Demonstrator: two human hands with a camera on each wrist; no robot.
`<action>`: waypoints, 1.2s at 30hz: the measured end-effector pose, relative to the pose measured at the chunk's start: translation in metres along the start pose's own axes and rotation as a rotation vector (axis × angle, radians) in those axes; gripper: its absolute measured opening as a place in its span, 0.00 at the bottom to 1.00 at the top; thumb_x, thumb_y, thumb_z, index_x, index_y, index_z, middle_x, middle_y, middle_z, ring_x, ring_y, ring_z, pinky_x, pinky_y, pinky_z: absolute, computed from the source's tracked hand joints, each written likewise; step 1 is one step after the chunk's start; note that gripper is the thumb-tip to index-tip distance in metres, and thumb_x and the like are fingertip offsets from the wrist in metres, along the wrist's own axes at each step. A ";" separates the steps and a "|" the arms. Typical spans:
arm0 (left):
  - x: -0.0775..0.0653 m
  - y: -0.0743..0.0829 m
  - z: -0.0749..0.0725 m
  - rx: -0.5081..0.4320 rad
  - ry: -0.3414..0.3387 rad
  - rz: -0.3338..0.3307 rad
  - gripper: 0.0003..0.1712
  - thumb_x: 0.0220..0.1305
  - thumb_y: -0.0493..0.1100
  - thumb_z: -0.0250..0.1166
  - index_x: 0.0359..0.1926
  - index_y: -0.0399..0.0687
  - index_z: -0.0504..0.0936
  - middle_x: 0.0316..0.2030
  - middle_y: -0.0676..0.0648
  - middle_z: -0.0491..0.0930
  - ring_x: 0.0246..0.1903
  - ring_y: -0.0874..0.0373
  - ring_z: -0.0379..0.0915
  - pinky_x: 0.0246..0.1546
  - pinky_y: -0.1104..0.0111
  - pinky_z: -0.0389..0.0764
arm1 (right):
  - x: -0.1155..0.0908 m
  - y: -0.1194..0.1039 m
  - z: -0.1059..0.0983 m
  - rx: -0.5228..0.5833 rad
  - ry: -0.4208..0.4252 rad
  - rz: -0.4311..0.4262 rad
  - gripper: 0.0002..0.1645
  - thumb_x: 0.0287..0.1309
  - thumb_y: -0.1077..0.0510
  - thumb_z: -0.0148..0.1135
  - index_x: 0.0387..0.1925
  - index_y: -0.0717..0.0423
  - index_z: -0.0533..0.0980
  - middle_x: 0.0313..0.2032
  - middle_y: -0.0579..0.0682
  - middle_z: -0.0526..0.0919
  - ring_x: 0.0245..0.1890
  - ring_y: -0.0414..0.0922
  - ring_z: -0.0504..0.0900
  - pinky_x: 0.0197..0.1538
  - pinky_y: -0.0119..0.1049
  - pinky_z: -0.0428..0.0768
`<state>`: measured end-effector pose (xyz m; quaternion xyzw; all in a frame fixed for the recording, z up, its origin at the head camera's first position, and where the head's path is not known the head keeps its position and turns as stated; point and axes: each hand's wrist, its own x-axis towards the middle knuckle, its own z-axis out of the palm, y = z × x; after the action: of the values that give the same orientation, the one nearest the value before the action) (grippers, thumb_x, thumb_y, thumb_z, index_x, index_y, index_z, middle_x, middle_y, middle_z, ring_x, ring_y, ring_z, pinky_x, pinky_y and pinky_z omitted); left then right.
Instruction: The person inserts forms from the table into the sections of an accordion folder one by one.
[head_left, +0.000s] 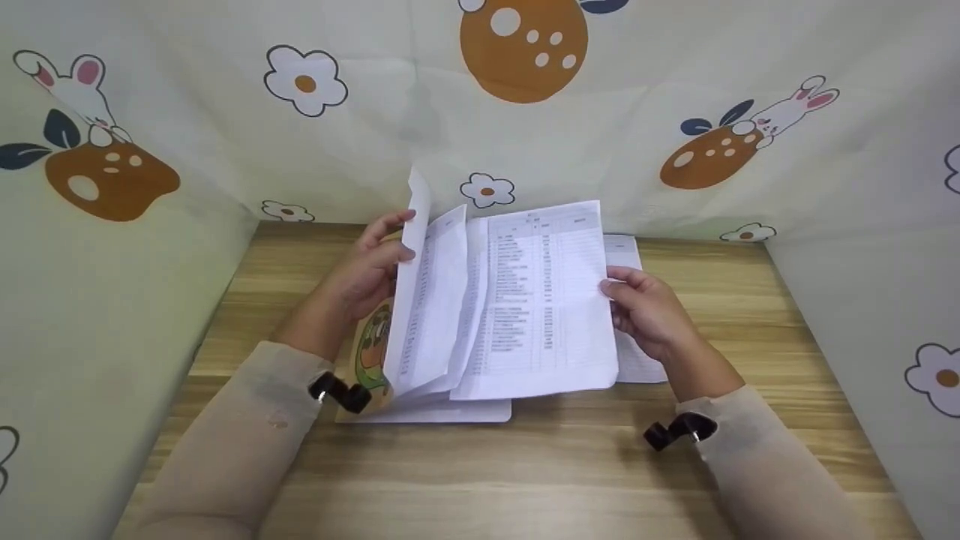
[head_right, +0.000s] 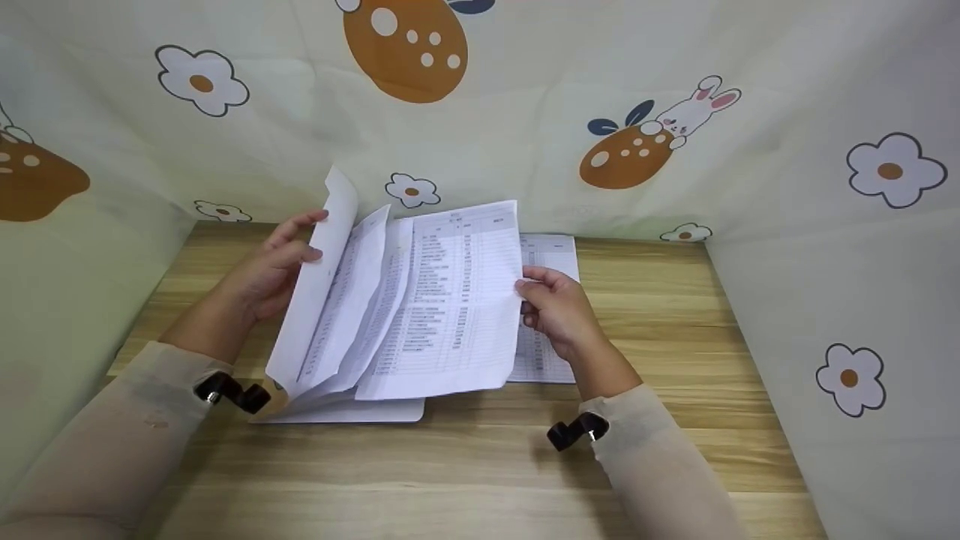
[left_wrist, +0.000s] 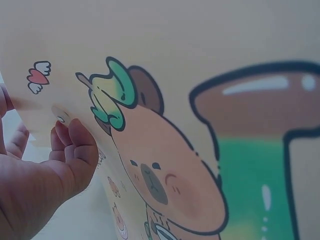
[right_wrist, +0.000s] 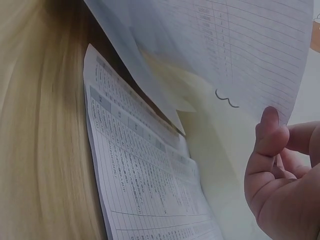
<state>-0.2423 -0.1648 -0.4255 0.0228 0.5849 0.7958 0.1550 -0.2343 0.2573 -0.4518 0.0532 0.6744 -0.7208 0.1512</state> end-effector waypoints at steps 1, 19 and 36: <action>0.000 0.000 0.000 0.002 0.000 0.001 0.38 0.71 0.31 0.54 0.77 0.61 0.63 0.75 0.33 0.62 0.66 0.35 0.70 0.54 0.56 0.85 | 0.001 -0.001 0.000 0.005 0.002 0.000 0.13 0.75 0.60 0.61 0.57 0.52 0.76 0.30 0.39 0.85 0.24 0.35 0.76 0.30 0.26 0.77; 0.001 0.000 0.002 0.033 0.011 0.000 0.38 0.70 0.32 0.55 0.78 0.61 0.63 0.73 0.33 0.65 0.62 0.38 0.75 0.52 0.56 0.86 | 0.009 0.006 0.021 -0.006 -0.038 0.021 0.18 0.76 0.60 0.60 0.62 0.57 0.75 0.35 0.41 0.88 0.28 0.36 0.82 0.32 0.29 0.80; -0.001 0.000 0.004 0.039 0.009 0.002 0.39 0.71 0.32 0.55 0.79 0.61 0.63 0.76 0.33 0.62 0.66 0.34 0.72 0.57 0.54 0.84 | 0.021 0.012 0.062 -0.036 -0.080 0.024 0.23 0.75 0.60 0.60 0.67 0.61 0.76 0.36 0.43 0.88 0.31 0.39 0.83 0.33 0.29 0.80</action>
<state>-0.2403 -0.1619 -0.4237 0.0227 0.6011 0.7844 0.1511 -0.2425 0.1924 -0.4642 0.0299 0.6801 -0.7081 0.1877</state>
